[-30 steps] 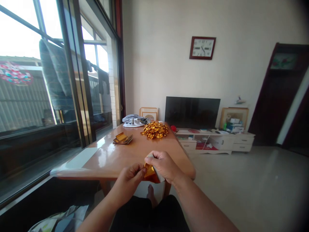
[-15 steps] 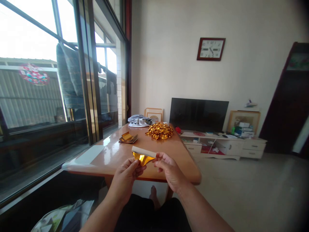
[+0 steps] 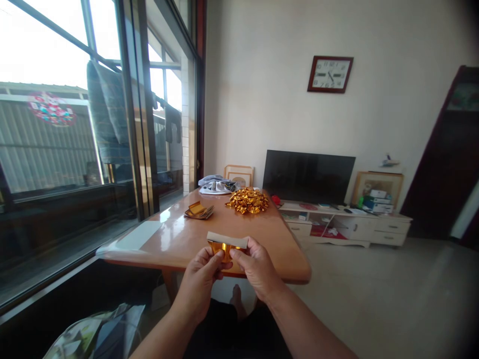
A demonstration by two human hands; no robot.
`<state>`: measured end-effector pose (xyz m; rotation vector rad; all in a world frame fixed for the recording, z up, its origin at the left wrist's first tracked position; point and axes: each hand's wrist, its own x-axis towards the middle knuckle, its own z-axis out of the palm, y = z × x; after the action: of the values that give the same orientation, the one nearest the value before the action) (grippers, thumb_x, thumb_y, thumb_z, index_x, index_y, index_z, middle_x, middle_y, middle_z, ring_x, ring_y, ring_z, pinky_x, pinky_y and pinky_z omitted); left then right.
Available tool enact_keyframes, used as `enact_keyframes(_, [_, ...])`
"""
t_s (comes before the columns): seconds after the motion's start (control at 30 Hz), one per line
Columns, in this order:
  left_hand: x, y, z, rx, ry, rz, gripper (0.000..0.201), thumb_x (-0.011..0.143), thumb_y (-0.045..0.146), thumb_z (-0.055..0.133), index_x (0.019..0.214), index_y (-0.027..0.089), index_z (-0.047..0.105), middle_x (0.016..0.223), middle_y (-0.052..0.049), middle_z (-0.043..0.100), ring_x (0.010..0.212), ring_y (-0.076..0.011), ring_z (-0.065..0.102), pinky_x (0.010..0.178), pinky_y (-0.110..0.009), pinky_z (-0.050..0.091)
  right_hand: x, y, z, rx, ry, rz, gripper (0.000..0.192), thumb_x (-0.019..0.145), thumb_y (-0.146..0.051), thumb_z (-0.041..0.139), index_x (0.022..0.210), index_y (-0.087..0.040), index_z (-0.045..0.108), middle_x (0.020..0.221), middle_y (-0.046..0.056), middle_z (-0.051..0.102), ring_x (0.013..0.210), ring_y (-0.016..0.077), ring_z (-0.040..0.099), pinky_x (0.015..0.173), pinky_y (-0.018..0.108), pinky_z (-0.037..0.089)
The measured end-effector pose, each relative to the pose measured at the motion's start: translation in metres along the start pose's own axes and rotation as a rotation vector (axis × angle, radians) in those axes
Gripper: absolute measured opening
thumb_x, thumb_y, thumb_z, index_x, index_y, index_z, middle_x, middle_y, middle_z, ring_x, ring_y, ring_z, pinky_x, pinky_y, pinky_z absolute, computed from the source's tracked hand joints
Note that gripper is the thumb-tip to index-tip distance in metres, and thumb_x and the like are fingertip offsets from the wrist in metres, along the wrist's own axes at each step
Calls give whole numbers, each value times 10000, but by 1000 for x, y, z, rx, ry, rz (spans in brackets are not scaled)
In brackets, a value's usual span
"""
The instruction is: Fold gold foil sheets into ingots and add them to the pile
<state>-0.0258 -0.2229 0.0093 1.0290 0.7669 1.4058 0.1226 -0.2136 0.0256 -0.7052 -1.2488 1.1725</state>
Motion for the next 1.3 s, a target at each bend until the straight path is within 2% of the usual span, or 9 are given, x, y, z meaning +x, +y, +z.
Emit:
enact_keyframes(0.17, [0, 0, 0, 32, -14, -2, 292, 847, 408, 783, 945, 168, 649, 867, -25, 667, 786, -144, 655, 637, -216, 412, -3, 0, -2, -39, 9, -1, 291, 797, -342, 782, 1045, -233, 676, 804, -33, 642, 616, 111, 523, 571, 229, 419])
enact_keyframes(0.37, [-1, 2, 1, 6, -54, 4, 256, 861, 391, 772, 977, 179, 687, 906, -27, 674, 819, -141, 638, 720, -230, 454, -5, -2, -4, -100, 6, -34, 196, 803, -332, 763, 959, -216, 783, 745, -22, 640, 594, 105, 497, 590, 242, 435])
enact_keyframes(0.63, [-4, 3, 0, -9, -70, 0, 233, 882, 383, 743, 955, 167, 692, 907, -59, 705, 821, -155, 627, 737, -246, 464, -6, 2, -7, -116, -13, -28, 160, 807, -309, 743, 917, -205, 795, 690, -29, 627, 602, 109, 492, 623, 251, 439])
enact_keyframes(0.87, [-6, 4, -1, 11, -85, 25, 271, 906, 418, 718, 997, 164, 706, 929, -62, 697, 799, -156, 634, 763, -272, 488, -5, 7, -10, -202, -16, -76, 149, 834, -300, 723, 925, -208, 798, 858, 16, 723, 777, 172, 629, 736, 291, 504])
enact_keyframes(1.03, [-3, 1, -2, 58, -40, 43, 331, 896, 470, 724, 913, 140, 699, 844, -61, 680, 760, -158, 624, 712, -265, 482, -7, 6, -12, -290, -46, -142, 152, 856, -315, 713, 915, -202, 796, 930, 38, 730, 881, 202, 653, 825, 318, 513])
enact_keyframes(1.1, [-1, 0, -4, 45, -39, 42, 339, 891, 474, 726, 896, 136, 698, 830, -66, 680, 753, -162, 622, 710, -271, 488, -9, 4, -13, -275, -73, -106, 183, 856, -311, 709, 990, -208, 780, 920, 29, 718, 838, 181, 635, 795, 303, 505])
enact_keyframes(1.2, [1, 1, -7, 21, -42, 39, 345, 890, 474, 726, 938, 134, 711, 846, -76, 693, 753, -170, 626, 728, -291, 503, -13, 0, -16, -144, -98, -21, 360, 866, -344, 697, 1205, -225, 680, 871, 4, 697, 718, 142, 587, 672, 260, 469])
enact_keyframes(1.23, [1, 1, -8, 21, -38, 39, 350, 890, 475, 725, 961, 133, 716, 858, -81, 699, 754, -172, 627, 732, -295, 507, -14, -1, -16, -113, -82, -5, 387, 883, -381, 685, 1234, -223, 649, 858, 3, 695, 691, 136, 573, 641, 251, 451])
enact_keyframes(1.3, [1, 1, -10, 28, -32, 40, 358, 895, 475, 720, 995, 132, 722, 883, -91, 711, 759, -174, 629, 736, -299, 510, -14, -1, -15, -104, -20, 11, 380, 919, -487, 647, 1170, -201, 647, 838, 16, 697, 665, 133, 559, 607, 245, 426])
